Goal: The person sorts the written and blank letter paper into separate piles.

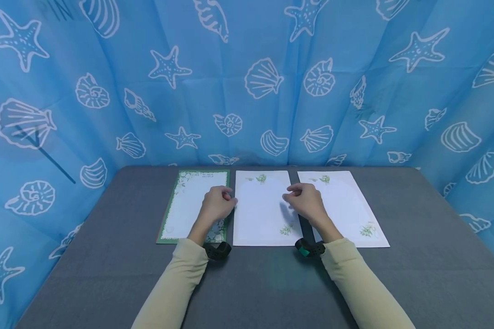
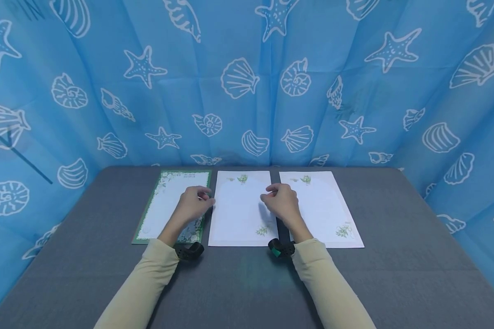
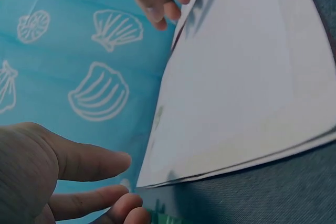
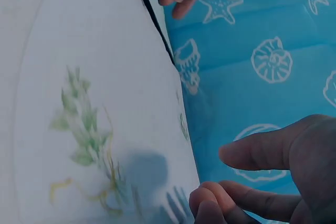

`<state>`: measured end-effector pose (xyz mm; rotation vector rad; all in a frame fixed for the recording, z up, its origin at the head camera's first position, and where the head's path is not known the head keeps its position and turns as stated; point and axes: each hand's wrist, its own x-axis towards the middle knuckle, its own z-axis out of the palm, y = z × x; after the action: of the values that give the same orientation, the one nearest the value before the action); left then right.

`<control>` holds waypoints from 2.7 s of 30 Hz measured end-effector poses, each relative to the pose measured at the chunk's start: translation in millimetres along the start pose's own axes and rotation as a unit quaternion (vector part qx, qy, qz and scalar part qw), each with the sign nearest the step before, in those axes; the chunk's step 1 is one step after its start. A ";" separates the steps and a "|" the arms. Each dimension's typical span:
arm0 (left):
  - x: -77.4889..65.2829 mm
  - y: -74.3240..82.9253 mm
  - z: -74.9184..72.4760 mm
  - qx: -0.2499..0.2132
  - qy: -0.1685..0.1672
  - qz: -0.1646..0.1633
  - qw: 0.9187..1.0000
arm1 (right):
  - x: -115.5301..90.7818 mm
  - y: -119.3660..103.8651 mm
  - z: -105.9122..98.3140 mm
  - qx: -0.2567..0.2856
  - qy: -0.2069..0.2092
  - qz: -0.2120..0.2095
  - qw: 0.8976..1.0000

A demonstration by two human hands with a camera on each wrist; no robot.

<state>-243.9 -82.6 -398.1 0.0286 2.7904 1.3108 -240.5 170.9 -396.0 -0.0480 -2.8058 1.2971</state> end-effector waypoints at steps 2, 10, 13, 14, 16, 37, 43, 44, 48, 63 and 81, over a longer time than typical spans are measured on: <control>-0.3 1.0 3.4 0.006 0.001 0.000 1.000 | 0.2 2.9 -2.6 0.004 0.003 0.002 1.000; -0.6 1.7 11.6 0.016 0.003 -0.013 1.000 | 0.4 10.1 -8.2 0.001 0.008 0.020 1.000; -1.0 2.0 13.3 0.022 0.004 -0.016 1.000 | 1.2 11.5 -7.8 -0.010 0.008 0.029 1.000; -1.0 2.2 13.8 0.024 0.005 -0.018 1.000 | 1.6 11.9 -7.5 -0.017 0.009 0.031 0.999; -1.2 2.5 14.3 0.030 0.006 -0.021 0.999 | 2.3 12.3 -6.7 -0.030 0.009 0.035 0.999; -2.7 1.2 19.2 0.046 0.001 -0.015 0.999 | 1.4 15.3 -3.6 -0.066 -0.011 0.030 0.997; -2.3 1.3 19.9 0.049 0.010 -0.012 0.999 | 2.2 14.4 -4.4 -0.060 -0.010 0.031 0.998; -2.4 1.4 19.9 0.049 0.013 -0.009 0.999 | 2.3 14.3 -4.6 -0.059 -0.009 0.031 0.998; -3.6 1.8 19.4 0.046 0.024 0.009 0.999 | 2.8 13.0 -5.3 -0.047 -0.002 0.029 0.998; -4.6 2.4 20.0 -0.032 0.047 0.041 0.998 | 4.5 12.1 -9.8 0.058 0.004 0.027 0.998; -6.3 12.3 17.4 -0.142 0.030 0.029 0.989 | 2.9 9.4 -32.9 0.098 -0.003 0.043 0.994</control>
<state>-236.7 -61.6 -399.4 0.0593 2.6386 1.7379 -241.4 202.1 -381.8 -0.1594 -2.6933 1.5856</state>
